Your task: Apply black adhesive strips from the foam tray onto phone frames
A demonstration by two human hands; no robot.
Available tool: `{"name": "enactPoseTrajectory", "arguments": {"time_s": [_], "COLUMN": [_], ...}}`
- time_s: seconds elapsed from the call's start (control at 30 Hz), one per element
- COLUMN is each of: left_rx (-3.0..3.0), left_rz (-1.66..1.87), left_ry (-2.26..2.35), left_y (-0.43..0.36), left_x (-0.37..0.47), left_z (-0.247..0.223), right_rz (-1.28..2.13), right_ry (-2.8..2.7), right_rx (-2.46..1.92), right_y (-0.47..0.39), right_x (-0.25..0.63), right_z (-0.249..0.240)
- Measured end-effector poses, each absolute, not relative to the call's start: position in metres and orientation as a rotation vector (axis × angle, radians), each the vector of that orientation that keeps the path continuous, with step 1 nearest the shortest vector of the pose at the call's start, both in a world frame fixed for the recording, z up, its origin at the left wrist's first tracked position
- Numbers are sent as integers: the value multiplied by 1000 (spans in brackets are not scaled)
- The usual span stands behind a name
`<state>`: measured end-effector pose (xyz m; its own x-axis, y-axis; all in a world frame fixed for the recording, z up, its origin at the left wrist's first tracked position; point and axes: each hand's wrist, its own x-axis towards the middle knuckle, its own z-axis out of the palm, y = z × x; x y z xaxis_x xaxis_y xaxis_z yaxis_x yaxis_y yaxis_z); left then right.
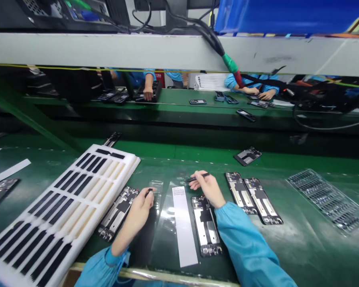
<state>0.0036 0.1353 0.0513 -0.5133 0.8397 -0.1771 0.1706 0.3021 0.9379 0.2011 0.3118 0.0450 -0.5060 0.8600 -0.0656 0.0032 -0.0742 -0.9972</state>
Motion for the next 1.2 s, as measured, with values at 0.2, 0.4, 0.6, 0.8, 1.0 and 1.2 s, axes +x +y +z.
{"name": "enactPoseTrajectory", "arguments": {"time_s": [0.2,0.4,0.6,0.8,1.0,1.2], "left_rx": [1397,1816,2214,2240,2246,2299], "left_rz": [775,362,-87,-170,-170,-173], "left_ry": [2035,2001,1991,1961,1950,1935], "left_y": [124,133,149,155,155,156], "left_x": [14,33,44,44,44,43], "left_z": [30,35,38,31,26,23], "right_rz": [1735,1703,1686,1576,1479,1444], "right_ry": [-1658,-1834,-1960,-2092,-2200,-2340], "right_rx": [-963,-919,-821,-728,-631,-546], "right_y": [306,313,315,317,319,327], "right_x": [195,217,223,223,225,225], "right_z": [13,8,-3,-8,-7,0]}}
